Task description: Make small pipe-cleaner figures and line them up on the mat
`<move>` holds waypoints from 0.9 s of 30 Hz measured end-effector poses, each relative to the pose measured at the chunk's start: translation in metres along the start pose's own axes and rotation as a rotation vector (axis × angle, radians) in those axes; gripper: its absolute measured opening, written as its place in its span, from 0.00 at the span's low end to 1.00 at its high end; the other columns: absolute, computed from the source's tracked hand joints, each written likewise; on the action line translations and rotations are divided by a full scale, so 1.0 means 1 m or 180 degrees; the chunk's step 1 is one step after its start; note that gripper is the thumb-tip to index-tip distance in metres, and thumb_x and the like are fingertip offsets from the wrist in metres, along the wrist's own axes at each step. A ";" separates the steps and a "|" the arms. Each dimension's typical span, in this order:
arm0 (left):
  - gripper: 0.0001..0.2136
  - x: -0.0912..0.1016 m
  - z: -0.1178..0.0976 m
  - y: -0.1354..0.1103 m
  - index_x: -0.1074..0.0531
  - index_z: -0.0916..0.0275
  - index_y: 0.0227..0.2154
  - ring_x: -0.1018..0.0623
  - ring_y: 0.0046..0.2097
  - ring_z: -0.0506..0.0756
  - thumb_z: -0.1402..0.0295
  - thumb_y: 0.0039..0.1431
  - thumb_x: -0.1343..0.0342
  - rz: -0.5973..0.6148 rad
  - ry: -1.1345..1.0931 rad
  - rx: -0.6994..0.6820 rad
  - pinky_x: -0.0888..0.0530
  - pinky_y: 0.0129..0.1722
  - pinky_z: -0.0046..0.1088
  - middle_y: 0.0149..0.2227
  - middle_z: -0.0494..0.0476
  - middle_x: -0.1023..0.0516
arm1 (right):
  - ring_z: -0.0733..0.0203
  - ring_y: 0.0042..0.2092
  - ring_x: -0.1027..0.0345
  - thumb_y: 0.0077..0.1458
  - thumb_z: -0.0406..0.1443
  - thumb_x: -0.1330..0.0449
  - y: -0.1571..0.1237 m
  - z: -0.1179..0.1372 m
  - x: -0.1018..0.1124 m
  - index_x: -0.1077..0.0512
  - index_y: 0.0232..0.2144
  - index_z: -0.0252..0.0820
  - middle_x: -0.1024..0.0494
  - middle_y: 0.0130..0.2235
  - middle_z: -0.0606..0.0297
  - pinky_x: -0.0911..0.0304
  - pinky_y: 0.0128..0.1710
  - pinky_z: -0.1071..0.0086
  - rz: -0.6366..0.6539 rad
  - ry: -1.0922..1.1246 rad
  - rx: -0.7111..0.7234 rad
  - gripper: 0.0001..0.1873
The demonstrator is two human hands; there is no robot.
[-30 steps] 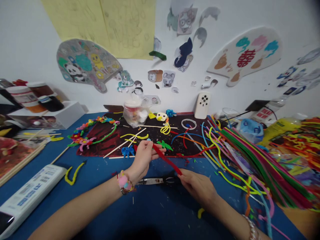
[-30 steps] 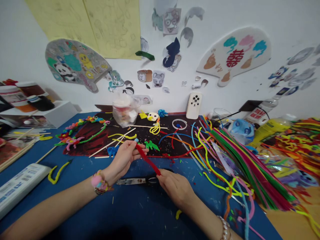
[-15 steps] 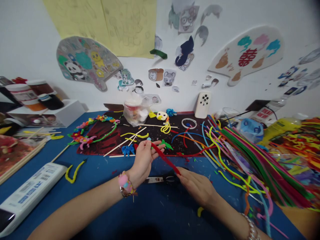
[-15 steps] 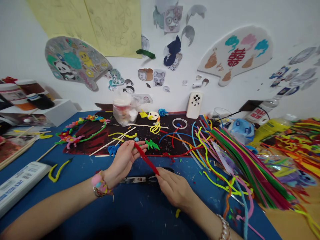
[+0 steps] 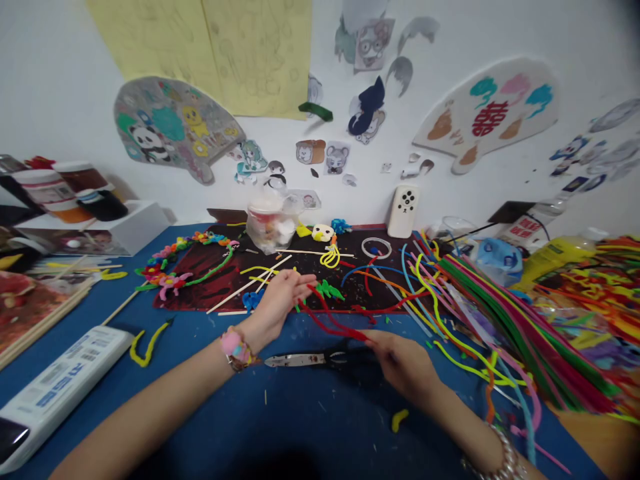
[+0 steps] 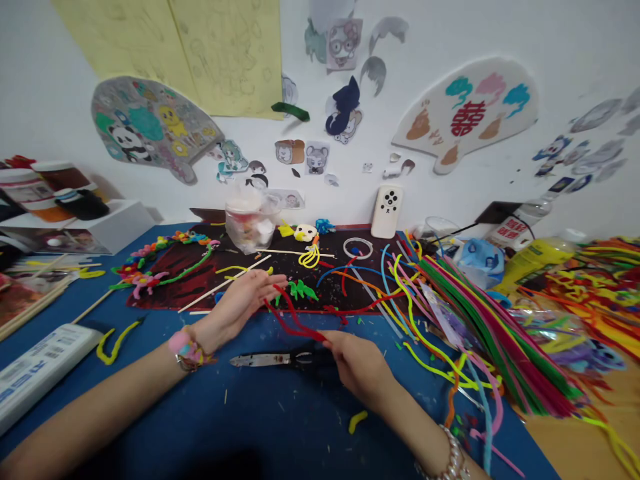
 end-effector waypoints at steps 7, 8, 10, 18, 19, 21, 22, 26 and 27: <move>0.11 -0.012 -0.020 -0.032 0.34 0.60 0.42 0.28 0.42 0.53 0.63 0.60 0.55 0.1952 0.2681 -0.1134 0.32 0.42 0.30 0.40 0.56 0.27 | 0.64 0.41 0.28 0.58 0.28 0.57 -0.001 -0.002 0.001 0.35 0.39 0.41 0.23 0.41 0.60 0.32 0.39 0.71 0.0773 0.0423 0.0197 0.12; 0.11 -0.014 -0.017 -0.038 0.34 0.60 0.42 0.27 0.38 0.52 0.63 0.59 0.54 0.2373 0.2949 -0.0992 0.31 0.38 0.28 0.37 0.55 0.26 | 0.65 0.42 0.29 0.59 0.28 0.57 -0.001 0.000 0.000 0.35 0.38 0.41 0.23 0.41 0.60 0.33 0.39 0.70 0.0806 0.0491 0.0274 0.12; 0.12 -0.015 -0.009 -0.044 0.34 0.59 0.43 0.27 0.27 0.49 0.63 0.60 0.57 0.3001 0.3181 -0.0430 0.32 0.28 0.24 0.27 0.50 0.27 | 0.64 0.41 0.29 0.59 0.29 0.57 -0.001 0.002 -0.003 0.35 0.36 0.41 0.23 0.39 0.60 0.33 0.38 0.70 0.0824 0.0594 0.0332 0.11; 0.12 -0.007 -0.003 -0.034 0.31 0.62 0.30 0.32 0.20 0.46 0.62 0.58 0.57 0.2891 0.3255 -0.0027 0.37 0.19 0.19 0.25 0.49 0.31 | 0.62 0.36 0.31 0.58 0.35 0.48 0.006 0.000 0.002 0.34 0.38 0.41 0.25 0.36 0.62 0.36 0.35 0.69 0.1171 0.0202 -0.0660 0.06; 0.12 -0.006 -0.004 -0.032 0.32 0.62 0.30 0.31 0.21 0.46 0.62 0.58 0.56 0.2800 0.3281 -0.0079 0.37 0.19 0.19 0.23 0.48 0.31 | 0.61 0.37 0.32 0.57 0.36 0.47 0.007 0.000 0.004 0.34 0.38 0.41 0.26 0.36 0.61 0.36 0.36 0.68 0.1316 0.0141 -0.0694 0.06; 0.10 -0.005 -0.004 -0.030 0.31 0.62 0.31 0.30 0.22 0.47 0.62 0.57 0.55 0.2589 0.3340 -0.0265 0.36 0.21 0.20 0.21 0.47 0.32 | 0.58 0.41 0.34 0.54 0.37 0.44 0.010 0.000 0.007 0.33 0.39 0.41 0.28 0.40 0.60 0.37 0.40 0.65 0.1579 0.0043 -0.0592 0.09; 0.10 -0.004 -0.004 -0.028 0.31 0.61 0.32 0.30 0.22 0.48 0.62 0.57 0.54 0.2510 0.3356 -0.0370 0.35 0.22 0.21 0.21 0.47 0.31 | 0.57 0.42 0.35 0.53 0.37 0.43 0.012 0.000 0.008 0.33 0.40 0.41 0.28 0.41 0.59 0.38 0.42 0.64 0.1678 -0.0025 -0.0523 0.10; 0.10 -0.003 -0.004 -0.019 0.31 0.62 0.34 0.29 0.23 0.47 0.61 0.56 0.53 0.2306 0.3053 -0.0393 0.34 0.23 0.22 0.25 0.49 0.29 | 0.55 0.42 0.36 0.52 0.37 0.42 0.012 0.004 0.009 0.33 0.43 0.41 0.30 0.42 0.58 0.39 0.42 0.60 0.1891 -0.0411 -0.0497 0.15; 0.11 -0.002 -0.005 -0.017 0.32 0.62 0.35 0.29 0.24 0.48 0.61 0.56 0.53 0.2268 0.2898 -0.0286 0.34 0.22 0.21 0.26 0.50 0.29 | 0.55 0.42 0.36 0.52 0.36 0.43 0.011 0.005 0.009 0.33 0.43 0.41 0.30 0.41 0.58 0.38 0.41 0.60 0.1922 -0.0482 -0.0506 0.14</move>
Point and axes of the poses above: each hand's wrist, its own y-axis towards the middle knuckle, its own x-axis out of the back of the hand, z = x × y, the point moved 1 cm from there along y, towards the middle knuckle
